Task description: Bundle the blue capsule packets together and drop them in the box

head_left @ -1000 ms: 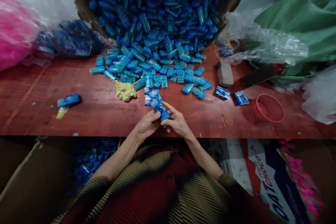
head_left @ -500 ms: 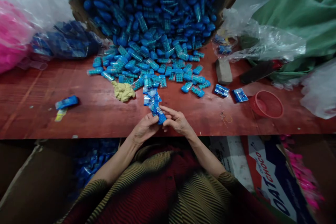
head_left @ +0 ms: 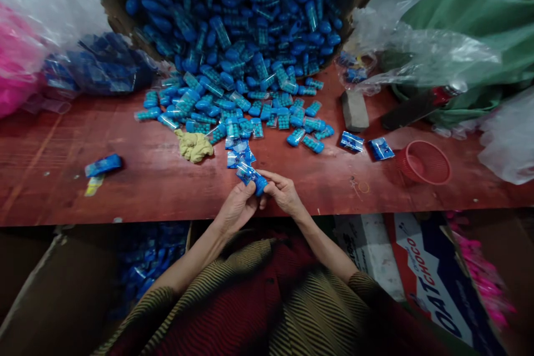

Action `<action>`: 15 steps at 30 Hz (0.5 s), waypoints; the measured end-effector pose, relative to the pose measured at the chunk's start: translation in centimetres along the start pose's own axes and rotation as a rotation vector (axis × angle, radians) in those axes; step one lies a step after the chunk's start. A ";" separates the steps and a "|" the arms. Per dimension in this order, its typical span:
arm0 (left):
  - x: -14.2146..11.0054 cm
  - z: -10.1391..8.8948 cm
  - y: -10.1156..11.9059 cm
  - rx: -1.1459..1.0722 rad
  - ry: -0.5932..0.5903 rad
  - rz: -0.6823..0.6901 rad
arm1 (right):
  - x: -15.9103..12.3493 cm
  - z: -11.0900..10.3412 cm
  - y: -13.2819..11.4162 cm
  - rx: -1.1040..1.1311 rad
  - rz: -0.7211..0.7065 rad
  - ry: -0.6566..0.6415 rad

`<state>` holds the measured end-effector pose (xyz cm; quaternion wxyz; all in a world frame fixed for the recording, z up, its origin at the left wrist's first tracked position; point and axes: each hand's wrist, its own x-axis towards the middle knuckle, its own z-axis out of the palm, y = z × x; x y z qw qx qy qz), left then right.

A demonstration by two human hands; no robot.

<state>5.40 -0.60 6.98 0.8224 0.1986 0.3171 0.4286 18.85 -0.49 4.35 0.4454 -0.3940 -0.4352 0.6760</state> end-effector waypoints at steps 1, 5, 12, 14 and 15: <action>0.0 0.0 0.0 -0.006 -0.009 -0.002 | 0.0 -0.1 -0.1 0.026 0.015 -0.003; -0.1 0.0 0.1 -0.018 -0.048 -0.023 | 0.0 -0.5 -0.8 0.081 0.053 -0.071; -0.3 0.0 -0.3 -0.010 0.017 -0.020 | -0.4 -0.1 -0.5 0.031 0.055 -0.084; -0.3 0.0 -0.3 -0.009 0.041 -0.014 | -0.5 0.2 -0.5 -0.034 0.025 -0.061; -0.4 0.0 -0.3 -0.010 0.050 -0.010 | -0.6 0.3 -0.5 -0.064 0.013 -0.053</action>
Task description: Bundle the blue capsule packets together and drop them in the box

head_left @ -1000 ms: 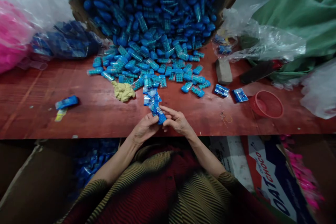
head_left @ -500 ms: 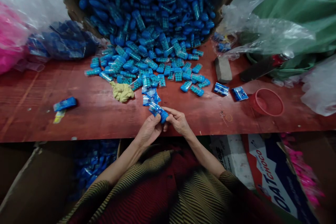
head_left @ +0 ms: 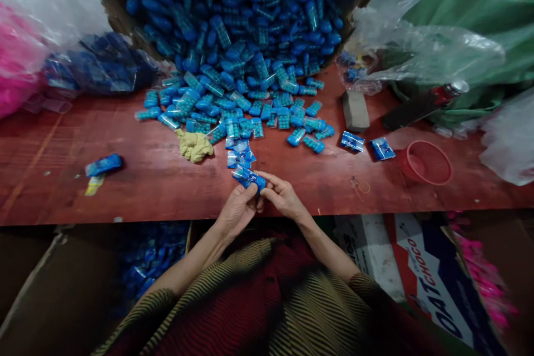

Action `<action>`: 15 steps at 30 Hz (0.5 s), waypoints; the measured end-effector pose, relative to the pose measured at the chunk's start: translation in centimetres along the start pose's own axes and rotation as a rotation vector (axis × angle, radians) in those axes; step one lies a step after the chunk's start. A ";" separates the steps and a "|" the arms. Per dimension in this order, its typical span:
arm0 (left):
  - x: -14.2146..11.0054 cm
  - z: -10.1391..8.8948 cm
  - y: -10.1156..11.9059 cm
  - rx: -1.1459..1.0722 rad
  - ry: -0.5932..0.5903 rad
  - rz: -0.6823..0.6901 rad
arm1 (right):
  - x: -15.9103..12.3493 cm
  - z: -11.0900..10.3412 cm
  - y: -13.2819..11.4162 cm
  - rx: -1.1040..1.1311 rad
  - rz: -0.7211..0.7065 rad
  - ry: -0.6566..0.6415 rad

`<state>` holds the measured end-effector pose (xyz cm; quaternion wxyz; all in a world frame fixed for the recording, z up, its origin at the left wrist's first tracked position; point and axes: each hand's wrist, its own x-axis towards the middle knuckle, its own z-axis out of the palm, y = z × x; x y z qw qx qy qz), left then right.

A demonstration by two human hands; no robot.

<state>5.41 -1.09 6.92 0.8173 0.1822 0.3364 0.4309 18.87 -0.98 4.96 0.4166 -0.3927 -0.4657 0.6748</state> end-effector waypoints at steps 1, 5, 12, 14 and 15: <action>0.0 0.0 0.0 0.000 0.004 0.003 | 0.0 0.1 0.0 -0.017 -0.004 0.006; 0.0 -0.1 0.3 0.004 -0.022 0.011 | 0.4 0.1 0.2 0.052 0.036 0.001; 0.0 -0.2 0.4 -0.020 -0.047 0.007 | 0.7 -0.3 0.5 0.135 0.099 -0.050; -0.3 -0.9 0.9 -0.064 0.012 0.016 | 0.8 -0.5 0.4 0.060 0.124 -0.082; -0.6 -1.4 1.5 -0.102 0.061 0.039 | 0.8 -0.7 0.4 0.002 0.127 -0.076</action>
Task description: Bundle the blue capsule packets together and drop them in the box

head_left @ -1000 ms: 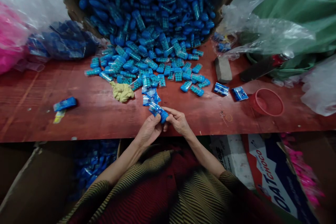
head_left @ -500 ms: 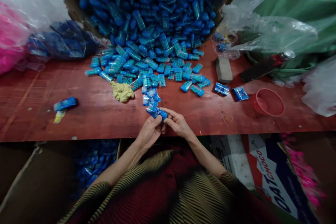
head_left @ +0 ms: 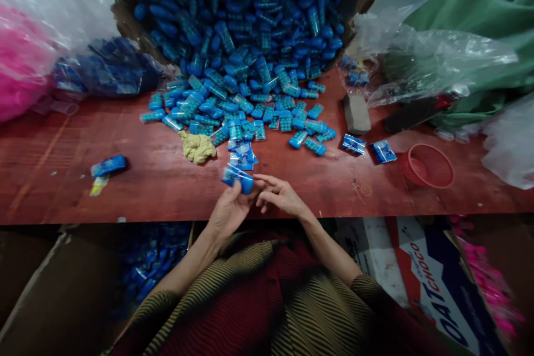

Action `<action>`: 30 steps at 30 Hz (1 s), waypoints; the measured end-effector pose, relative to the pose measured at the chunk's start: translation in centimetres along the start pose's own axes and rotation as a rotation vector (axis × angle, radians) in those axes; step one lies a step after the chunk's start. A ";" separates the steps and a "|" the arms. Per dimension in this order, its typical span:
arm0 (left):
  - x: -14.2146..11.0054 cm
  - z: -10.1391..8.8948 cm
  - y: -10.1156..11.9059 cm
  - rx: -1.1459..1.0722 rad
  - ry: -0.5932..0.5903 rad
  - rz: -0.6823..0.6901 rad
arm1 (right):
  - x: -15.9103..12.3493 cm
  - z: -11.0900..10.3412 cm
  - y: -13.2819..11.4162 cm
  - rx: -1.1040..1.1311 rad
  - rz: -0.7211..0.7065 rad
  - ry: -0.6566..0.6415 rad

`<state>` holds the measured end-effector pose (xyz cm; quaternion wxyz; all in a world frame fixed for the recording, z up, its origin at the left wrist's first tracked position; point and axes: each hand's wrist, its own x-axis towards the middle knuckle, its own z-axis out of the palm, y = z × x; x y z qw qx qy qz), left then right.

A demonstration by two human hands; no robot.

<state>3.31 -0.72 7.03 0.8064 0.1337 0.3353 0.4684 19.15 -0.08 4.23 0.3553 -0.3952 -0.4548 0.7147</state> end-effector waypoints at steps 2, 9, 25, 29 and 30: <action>-0.6 -1.4 1.8 -0.089 0.122 0.092 | 0.3 -0.4 0.0 -0.122 -0.008 0.061; -1.8 -5.9 6.6 -0.102 0.508 0.369 | 3.2 0.6 -0.8 -0.712 -0.276 0.295; 7.2 -9.5 7.9 1.155 0.615 0.797 | 15.7 8.5 0.3 -1.284 -0.453 -0.101; 7.8 -9.8 6.8 1.331 0.586 0.803 | 11.2 4.1 -0.6 -1.361 -0.499 0.048; 7.7 -9.6 6.6 1.381 0.583 0.791 | 10.3 3.0 -0.7 -1.399 -0.446 0.145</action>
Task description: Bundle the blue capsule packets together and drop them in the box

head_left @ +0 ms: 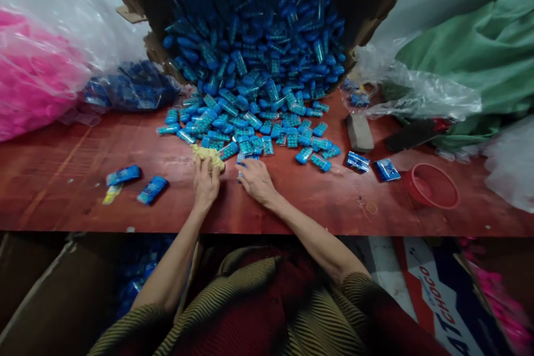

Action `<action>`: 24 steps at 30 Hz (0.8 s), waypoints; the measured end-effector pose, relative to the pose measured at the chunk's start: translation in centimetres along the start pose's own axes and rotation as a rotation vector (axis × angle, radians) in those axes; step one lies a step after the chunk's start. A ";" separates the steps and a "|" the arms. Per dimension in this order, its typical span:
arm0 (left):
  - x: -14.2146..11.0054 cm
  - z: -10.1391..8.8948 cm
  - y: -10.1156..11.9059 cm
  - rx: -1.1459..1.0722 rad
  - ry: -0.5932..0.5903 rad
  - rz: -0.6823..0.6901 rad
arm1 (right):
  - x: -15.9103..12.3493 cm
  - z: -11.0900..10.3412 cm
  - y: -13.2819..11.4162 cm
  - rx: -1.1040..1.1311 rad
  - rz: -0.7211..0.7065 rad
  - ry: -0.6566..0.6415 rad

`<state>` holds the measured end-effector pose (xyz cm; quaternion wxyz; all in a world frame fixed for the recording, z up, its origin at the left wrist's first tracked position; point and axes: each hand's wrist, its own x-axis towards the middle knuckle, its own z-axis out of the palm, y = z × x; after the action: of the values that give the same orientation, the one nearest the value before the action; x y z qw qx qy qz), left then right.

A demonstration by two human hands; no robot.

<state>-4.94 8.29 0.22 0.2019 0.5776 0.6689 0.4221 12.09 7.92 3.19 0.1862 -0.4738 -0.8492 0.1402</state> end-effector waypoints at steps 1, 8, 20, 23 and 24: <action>-0.3 0.0 0.2 0.035 -0.003 0.006 | -0.9 -0.4 0.8 -0.046 0.079 0.001; -4.6 -0.2 4.0 -0.086 0.104 0.074 | -2.4 0.9 3.0 -0.043 0.239 0.044; -5.5 3.1 7.7 -0.911 -0.129 -0.693 | -3.9 -1.1 1.1 0.399 0.244 0.266; -5.0 3.6 7.6 -0.937 -0.115 -0.719 | -3.4 -0.9 1.7 0.597 0.346 0.275; -4.9 3.8 7.4 -0.941 -0.119 -0.723 | -3.1 -0.9 2.0 0.655 0.387 0.252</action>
<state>3.64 4.75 2.97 0.6040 0.1846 0.5519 0.5445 15.50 6.33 2.54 0.4004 -0.5539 -0.6252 0.3767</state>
